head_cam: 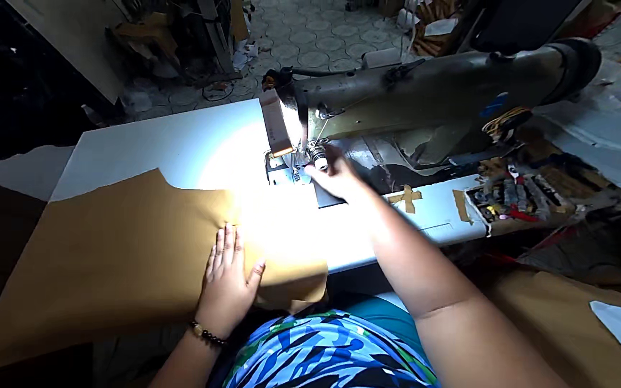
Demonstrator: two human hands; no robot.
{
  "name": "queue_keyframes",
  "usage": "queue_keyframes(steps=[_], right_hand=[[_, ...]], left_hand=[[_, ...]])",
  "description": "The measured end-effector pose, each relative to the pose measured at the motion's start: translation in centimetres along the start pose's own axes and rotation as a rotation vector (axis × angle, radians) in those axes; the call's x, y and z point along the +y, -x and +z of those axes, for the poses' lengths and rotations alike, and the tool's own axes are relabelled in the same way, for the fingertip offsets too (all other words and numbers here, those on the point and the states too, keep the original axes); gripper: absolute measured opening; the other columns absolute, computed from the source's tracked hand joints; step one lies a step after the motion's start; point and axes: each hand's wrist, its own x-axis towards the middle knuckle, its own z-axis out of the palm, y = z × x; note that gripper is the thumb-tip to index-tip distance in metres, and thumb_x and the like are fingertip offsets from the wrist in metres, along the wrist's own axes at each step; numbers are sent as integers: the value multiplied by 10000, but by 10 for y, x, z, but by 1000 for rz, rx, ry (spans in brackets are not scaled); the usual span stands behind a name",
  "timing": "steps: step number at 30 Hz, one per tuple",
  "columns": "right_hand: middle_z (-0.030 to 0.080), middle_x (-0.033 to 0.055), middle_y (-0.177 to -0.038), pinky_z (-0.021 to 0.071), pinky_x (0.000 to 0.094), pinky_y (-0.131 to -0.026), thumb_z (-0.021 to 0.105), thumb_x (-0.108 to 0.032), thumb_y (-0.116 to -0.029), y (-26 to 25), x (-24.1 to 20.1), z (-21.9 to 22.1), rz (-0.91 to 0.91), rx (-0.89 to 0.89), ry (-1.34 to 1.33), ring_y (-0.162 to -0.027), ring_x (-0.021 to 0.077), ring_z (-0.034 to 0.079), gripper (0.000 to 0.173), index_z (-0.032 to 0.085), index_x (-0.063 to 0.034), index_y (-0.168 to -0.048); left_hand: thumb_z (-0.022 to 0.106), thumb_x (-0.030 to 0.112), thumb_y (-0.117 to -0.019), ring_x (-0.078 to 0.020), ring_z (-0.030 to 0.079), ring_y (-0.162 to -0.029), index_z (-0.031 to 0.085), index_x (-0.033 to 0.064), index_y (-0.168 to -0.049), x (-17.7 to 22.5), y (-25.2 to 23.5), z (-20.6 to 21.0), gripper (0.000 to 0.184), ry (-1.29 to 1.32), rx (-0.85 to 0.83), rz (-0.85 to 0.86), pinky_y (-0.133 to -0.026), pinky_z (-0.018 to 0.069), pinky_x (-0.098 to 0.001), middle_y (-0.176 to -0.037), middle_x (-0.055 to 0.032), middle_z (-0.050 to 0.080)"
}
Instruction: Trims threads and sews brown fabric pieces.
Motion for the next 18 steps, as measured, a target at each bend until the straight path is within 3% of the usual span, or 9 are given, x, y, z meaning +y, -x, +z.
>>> queue_keyframes(steps=[3, 7, 11, 14, 18], right_hand=[[558, 190, -1461, 295, 519, -1216, 636, -523, -956, -2, -8, 12, -8, -268, 246, -1425, 340, 455, 606, 646, -70, -1358], [628, 138, -1365, 364, 494, -1166, 701, -420, -942, -5, -10, 20, 42, -205, 219, -1353, 311, 511, 414, 741, -99, -1199], [669, 151, -1277, 376, 501, -1135, 622, -282, -1006, -6, -12, 20, 51, -248, 168, -1287, 312, 557, 279, 755, -53, -1093], [678, 186, -1259, 406, 490, -1121, 486, -247, -1065, 2, -25, 11, -16, -353, 265, -1275, 326, 587, 347, 723, -20, -1175], [638, 214, -1279, 451, 539, -1040, 404, -223, -1072, 7, -36, 10, -159, -466, 497, -1263, 376, 577, 385, 673, 11, -1218]], left_hand=[[280, 608, -1028, -391, 188, -1569, 378, -73, -1542, 11, -3, 4, 859, -19, 26, 33, -1267, 192, -506, -1670, -239, 244], [296, 578, -1024, -408, 226, -1555, 398, -91, -1523, 8, -7, 7, 841, 24, 67, 45, -1258, 222, -507, -1651, -256, 281], [304, 605, -1013, -389, 210, -1563, 357, -58, -1558, 9, -8, -2, 860, -8, -36, 2, -1253, 228, -505, -1673, -229, 243], [306, 635, -1001, -387, 226, -1558, 394, -19, -1556, 8, -7, -2, 862, -76, -58, 8, -1223, 251, -553, -1684, -178, 250], [304, 620, -1010, -414, 222, -1554, 434, -75, -1511, 3, -5, 8, 867, -79, 13, 57, -1241, 240, -539, -1665, -245, 249]])
